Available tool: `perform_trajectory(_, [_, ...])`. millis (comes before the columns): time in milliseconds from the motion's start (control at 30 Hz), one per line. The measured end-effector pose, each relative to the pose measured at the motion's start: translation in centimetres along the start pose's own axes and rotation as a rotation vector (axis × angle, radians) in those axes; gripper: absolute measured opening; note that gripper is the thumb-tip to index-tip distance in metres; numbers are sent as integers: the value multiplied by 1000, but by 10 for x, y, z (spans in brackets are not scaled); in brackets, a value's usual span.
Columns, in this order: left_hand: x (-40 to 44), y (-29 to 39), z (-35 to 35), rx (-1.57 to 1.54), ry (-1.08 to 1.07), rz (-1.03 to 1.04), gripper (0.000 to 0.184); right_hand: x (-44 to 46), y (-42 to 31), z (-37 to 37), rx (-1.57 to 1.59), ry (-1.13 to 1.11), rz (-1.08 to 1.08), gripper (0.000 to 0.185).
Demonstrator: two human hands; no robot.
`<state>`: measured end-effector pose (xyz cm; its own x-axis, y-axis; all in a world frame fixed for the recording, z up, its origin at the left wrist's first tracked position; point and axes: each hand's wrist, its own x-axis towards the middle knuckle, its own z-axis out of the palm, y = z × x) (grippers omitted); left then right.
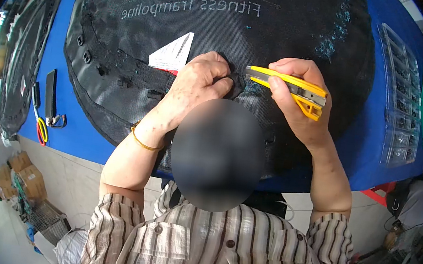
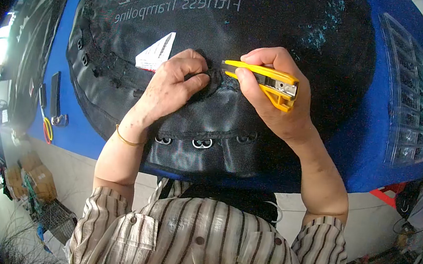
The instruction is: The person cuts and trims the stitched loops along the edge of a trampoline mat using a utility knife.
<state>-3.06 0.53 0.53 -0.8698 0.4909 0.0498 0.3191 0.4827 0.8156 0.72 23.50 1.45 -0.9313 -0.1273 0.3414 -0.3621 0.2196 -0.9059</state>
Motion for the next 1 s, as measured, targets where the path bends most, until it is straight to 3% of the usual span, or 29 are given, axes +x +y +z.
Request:
perform_trajectory(500, [-1, -1, 2, 34, 26, 25, 13, 5, 0, -4, -252, -81, -228, 15])
perform_trajectory(600, [-1, -2, 2, 30, 15, 16, 13, 5, -2, -5, -193, -87, -140, 15])
perform_trajectory(1000, [-2, -4, 3, 29, 31, 22, 13, 2, -3, -9, -130, -65, -113, 13])
